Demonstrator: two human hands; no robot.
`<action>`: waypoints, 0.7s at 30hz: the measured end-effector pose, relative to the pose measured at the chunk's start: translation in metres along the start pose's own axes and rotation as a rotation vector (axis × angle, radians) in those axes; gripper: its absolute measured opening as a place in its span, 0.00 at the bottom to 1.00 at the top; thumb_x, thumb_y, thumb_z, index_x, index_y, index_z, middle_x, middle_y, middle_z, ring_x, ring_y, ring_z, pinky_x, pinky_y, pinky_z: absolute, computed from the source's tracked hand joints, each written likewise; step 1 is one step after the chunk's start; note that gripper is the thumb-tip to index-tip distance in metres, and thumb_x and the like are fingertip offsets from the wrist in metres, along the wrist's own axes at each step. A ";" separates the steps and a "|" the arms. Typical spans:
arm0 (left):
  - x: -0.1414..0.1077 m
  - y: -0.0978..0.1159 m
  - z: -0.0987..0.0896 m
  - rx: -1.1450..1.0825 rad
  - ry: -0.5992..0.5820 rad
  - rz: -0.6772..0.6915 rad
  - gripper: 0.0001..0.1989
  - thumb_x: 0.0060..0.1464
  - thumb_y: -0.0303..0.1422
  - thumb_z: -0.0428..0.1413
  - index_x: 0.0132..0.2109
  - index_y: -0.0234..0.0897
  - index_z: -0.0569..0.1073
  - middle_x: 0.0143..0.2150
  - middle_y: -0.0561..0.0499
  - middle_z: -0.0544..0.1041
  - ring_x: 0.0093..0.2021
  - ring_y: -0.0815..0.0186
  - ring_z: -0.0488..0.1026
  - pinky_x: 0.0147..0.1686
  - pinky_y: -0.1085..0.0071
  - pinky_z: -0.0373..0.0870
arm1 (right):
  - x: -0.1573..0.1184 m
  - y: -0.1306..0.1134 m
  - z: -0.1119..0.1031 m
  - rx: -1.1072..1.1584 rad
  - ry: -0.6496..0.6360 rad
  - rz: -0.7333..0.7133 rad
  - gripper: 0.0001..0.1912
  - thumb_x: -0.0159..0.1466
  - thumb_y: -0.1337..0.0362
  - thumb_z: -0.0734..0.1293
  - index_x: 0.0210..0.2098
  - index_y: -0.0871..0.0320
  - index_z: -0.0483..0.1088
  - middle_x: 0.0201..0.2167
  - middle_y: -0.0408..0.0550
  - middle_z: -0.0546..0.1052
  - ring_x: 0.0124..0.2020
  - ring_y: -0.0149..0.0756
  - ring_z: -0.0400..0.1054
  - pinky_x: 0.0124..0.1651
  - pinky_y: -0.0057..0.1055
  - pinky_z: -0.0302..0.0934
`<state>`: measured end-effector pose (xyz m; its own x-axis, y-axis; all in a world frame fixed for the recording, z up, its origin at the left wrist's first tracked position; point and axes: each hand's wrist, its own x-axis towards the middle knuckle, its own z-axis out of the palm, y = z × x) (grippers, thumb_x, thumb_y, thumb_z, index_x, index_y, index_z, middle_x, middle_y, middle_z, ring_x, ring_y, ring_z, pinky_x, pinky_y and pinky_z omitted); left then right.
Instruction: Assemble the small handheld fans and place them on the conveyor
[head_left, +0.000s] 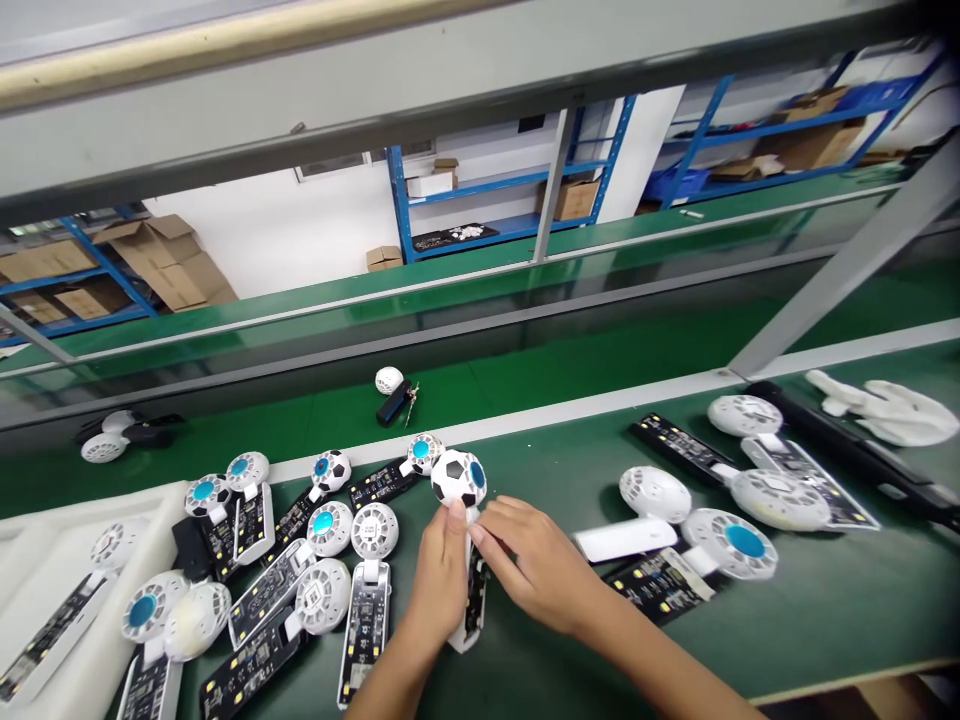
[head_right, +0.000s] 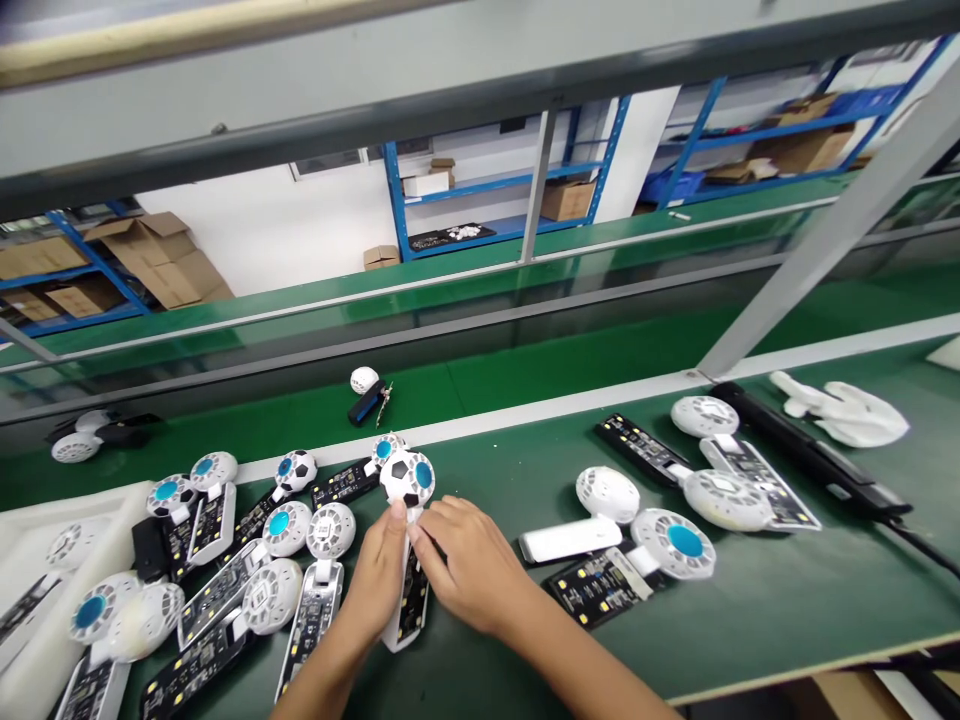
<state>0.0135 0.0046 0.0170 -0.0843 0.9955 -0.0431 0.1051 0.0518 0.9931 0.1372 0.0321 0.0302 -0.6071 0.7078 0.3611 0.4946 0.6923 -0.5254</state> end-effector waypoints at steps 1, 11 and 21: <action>0.001 -0.002 -0.001 -0.010 0.002 -0.011 0.25 0.57 0.51 0.38 0.34 0.34 0.67 0.32 0.48 0.71 0.35 0.62 0.65 0.39 0.68 0.61 | 0.001 0.000 0.002 -0.002 -0.013 0.007 0.16 0.66 0.66 0.51 0.26 0.59 0.64 0.23 0.46 0.69 0.26 0.35 0.59 0.34 0.32 0.56; 0.014 -0.024 -0.004 0.029 -0.106 -0.196 0.33 0.55 0.55 0.35 0.34 0.29 0.70 0.23 0.50 0.68 0.25 0.66 0.64 0.27 0.70 0.61 | -0.002 0.008 0.010 0.082 -0.048 0.521 0.14 0.62 0.54 0.58 0.37 0.58 0.63 0.36 0.53 0.72 0.38 0.44 0.67 0.39 0.37 0.59; 0.106 0.007 -0.064 0.684 0.167 -0.061 0.12 0.55 0.38 0.52 0.42 0.34 0.71 0.49 0.45 0.70 0.51 0.58 0.65 0.52 0.54 0.57 | -0.025 0.022 0.047 0.180 0.003 0.699 0.20 0.61 0.52 0.58 0.46 0.61 0.59 0.40 0.58 0.73 0.39 0.48 0.70 0.38 0.40 0.63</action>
<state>-0.0579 0.1054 0.0267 -0.2548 0.9667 -0.0245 0.6900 0.1995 0.6957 0.1338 0.0232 -0.0265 -0.1843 0.9773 -0.1044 0.6567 0.0434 -0.7529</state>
